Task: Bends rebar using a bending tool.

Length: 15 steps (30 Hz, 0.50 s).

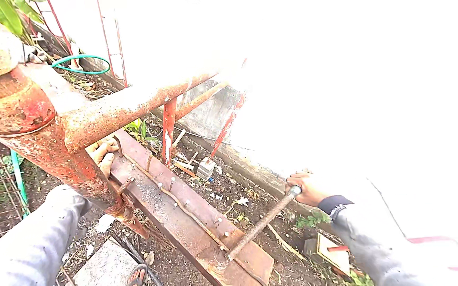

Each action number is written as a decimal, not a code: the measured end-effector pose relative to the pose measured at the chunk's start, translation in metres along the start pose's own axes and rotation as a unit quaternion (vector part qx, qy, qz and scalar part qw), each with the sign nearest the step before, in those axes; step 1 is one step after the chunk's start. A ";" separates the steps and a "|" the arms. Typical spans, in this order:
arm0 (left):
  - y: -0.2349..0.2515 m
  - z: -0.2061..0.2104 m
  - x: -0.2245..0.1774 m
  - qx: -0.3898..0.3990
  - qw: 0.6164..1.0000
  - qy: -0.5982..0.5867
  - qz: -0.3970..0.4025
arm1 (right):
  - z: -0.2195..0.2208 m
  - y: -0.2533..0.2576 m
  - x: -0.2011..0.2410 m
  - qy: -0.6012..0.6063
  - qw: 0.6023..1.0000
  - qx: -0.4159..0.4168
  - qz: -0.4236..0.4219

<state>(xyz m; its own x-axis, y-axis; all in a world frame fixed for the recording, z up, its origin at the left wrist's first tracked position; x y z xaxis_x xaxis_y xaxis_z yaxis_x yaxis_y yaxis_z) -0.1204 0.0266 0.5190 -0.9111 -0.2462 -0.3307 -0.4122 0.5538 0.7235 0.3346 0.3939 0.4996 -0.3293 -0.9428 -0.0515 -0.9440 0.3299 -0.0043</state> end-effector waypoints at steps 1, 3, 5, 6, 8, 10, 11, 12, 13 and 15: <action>-0.002 0.003 0.005 0.004 1.000 0.008 -0.007 | 0.000 -0.006 0.001 0.010 1.000 -0.016 0.019; -0.003 0.004 0.008 0.013 1.000 0.018 -0.011 | -0.005 -0.013 0.004 0.027 0.998 -0.043 0.046; -0.004 0.004 0.009 0.017 0.999 0.040 -0.011 | -0.009 -0.016 0.003 0.029 0.996 -0.069 0.048; -0.004 0.004 0.009 0.014 0.999 0.046 -0.007 | -0.012 -0.018 0.002 0.027 0.995 -0.078 0.052; -0.004 0.002 0.006 0.009 0.999 0.053 -0.008 | -0.013 -0.019 -0.003 0.061 0.991 -0.087 0.078; -0.003 0.001 0.002 0.012 0.999 0.048 -0.014 | -0.003 -0.020 -0.015 0.078 0.986 -0.119 0.083; -0.002 -0.001 -0.001 0.012 0.998 0.053 -0.011 | 0.000 -0.019 -0.018 0.081 0.985 -0.109 0.107; -0.001 -0.003 -0.003 0.018 0.998 0.055 -0.006 | 0.003 -0.019 -0.019 0.072 0.984 -0.097 0.131; -0.002 -0.003 -0.002 0.020 0.998 0.052 0.005 | 0.005 -0.019 -0.019 0.072 0.982 -0.084 0.155; -0.002 -0.009 -0.009 0.052 0.998 0.035 0.016 | 0.013 -0.023 -0.022 0.080 0.977 -0.082 0.182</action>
<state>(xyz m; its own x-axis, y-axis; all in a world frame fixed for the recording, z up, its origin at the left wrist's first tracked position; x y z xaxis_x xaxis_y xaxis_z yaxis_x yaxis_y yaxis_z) -0.1108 0.0206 0.5258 -0.9235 -0.2794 -0.2627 -0.3831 0.6409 0.6652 0.3635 0.4078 0.4882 -0.6299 -0.7643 0.1379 -0.7502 0.6447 0.1465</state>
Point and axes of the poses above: each hand's wrist, its own y-axis towards the middle knuckle, its own z-axis out of the palm, x = y × z, the point moved 7 cm from there along y, towards the middle knuckle, and after that the axes turned 10 degrees about y, right-handed, at the moved point
